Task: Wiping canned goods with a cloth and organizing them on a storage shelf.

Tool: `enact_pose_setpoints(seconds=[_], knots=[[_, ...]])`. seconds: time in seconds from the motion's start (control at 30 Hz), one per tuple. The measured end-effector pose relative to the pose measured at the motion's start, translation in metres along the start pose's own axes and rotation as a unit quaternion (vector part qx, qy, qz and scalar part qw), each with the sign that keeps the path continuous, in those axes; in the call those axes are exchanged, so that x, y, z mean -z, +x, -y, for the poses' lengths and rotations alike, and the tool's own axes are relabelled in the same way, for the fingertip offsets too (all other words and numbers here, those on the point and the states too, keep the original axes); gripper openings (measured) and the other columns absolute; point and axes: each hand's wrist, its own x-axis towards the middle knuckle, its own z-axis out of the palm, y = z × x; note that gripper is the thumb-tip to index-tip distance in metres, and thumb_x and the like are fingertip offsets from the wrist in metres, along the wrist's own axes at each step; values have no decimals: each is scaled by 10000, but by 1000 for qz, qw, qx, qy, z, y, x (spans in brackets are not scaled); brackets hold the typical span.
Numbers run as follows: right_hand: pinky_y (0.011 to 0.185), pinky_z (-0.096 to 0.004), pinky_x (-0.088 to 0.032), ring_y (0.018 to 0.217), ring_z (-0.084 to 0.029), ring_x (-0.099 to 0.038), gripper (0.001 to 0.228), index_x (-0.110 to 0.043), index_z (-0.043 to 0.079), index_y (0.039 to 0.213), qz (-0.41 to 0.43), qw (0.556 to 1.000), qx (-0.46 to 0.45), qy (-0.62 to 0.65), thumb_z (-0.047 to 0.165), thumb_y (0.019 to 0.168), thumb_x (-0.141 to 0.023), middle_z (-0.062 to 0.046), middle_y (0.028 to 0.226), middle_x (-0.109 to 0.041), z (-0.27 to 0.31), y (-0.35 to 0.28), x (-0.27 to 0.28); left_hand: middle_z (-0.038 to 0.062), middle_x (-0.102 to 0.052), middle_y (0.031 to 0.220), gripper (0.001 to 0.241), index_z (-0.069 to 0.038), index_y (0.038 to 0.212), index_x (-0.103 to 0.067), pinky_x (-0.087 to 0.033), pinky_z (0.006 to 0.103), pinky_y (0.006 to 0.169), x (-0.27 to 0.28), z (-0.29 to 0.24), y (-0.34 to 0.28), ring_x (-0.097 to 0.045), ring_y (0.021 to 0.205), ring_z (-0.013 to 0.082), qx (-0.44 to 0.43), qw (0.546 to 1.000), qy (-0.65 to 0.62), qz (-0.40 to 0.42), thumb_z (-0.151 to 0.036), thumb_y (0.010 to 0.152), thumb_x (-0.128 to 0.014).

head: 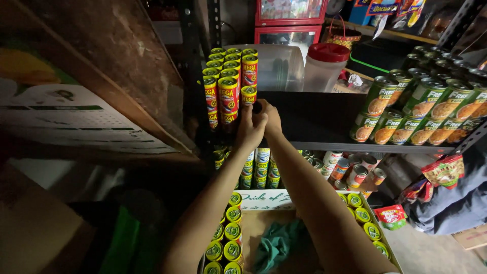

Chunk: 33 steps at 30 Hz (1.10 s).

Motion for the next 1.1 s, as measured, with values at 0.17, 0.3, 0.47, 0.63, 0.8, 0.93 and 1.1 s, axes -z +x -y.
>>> enact_pose_setpoints(seconds=[0.17, 0.3, 0.47, 0.63, 0.8, 0.93, 1.1], knots=[[863, -450, -576, 1044, -368, -706, 396, -683, 149, 1236, 34, 998, -54, -10, 324, 881, -688, -173, 1106, -749, 12, -3, 7, 239, -512, 1490, 687, 23, 1454, -481, -428, 428, 1144, 0, 1, -3, -504, 1395, 377, 40, 998, 44, -5, -439, 970, -635], [850, -451, -577, 1031, -367, -702, 426, -673, 136, 1196, 22, 999, -33, -7, 326, 822, -746, -171, 1103, -747, 24, -8, 14, 252, -463, 1521, 678, 30, 1441, -497, -405, 438, 1138, 6, -6, -5, -468, 1407, 379, 44, 998, 40, 0, -444, 978, -635], [912, -418, -566, 1111, -341, -688, 443, -666, 101, 1272, 12, 999, -34, -34, 314, 884, -690, -169, 1211, -715, 13, -6, 3, 258, -487, 1513, 647, 40, 1395, -544, -398, 437, 1155, 13, -12, -11, -475, 1419, 384, 19, 999, 21, 18, -442, 972, -630], [941, -400, -545, 1139, -341, -677, 578, -633, 39, 1324, -33, 999, -20, 16, 316, 839, -781, -206, 1238, -694, 4, -6, 6, 235, -430, 1592, 656, 24, 1442, -528, -317, 421, 1221, 19, -4, -17, -384, 1508, 332, 48, 997, -48, 47, -436, 989, -646], [958, -365, -569, 1127, -320, -712, 567, -611, -34, 1307, -79, 980, 120, 137, 151, 817, -828, -199, 1251, -691, 21, -50, 46, 181, -331, 1656, 574, 12, 1475, -497, -237, 405, 1260, 50, -45, -56, -273, 1556, 256, 59, 952, -280, 107, -303, 1022, -652], [853, -312, -584, 1001, -218, -715, 448, -607, -11, 1313, 0, 974, 92, 205, 10, 876, -704, -139, 1204, -661, 48, -126, 110, 140, -361, 1664, 499, -14, 1505, -496, -305, 385, 1256, 79, -87, -106, -330, 1552, 233, 76, 935, -274, 211, -272, 1084, -570], [820, -320, -540, 912, -218, -674, 206, -625, -3, 1111, 33, 993, 93, 71, -42, 938, -730, -116, 998, -640, 19, -230, 142, 135, -568, 1503, 476, -26, 1472, -528, -440, 374, 1160, 87, -88, -171, -526, 1404, 228, 229, 883, -290, 289, -272, 1066, -558]])
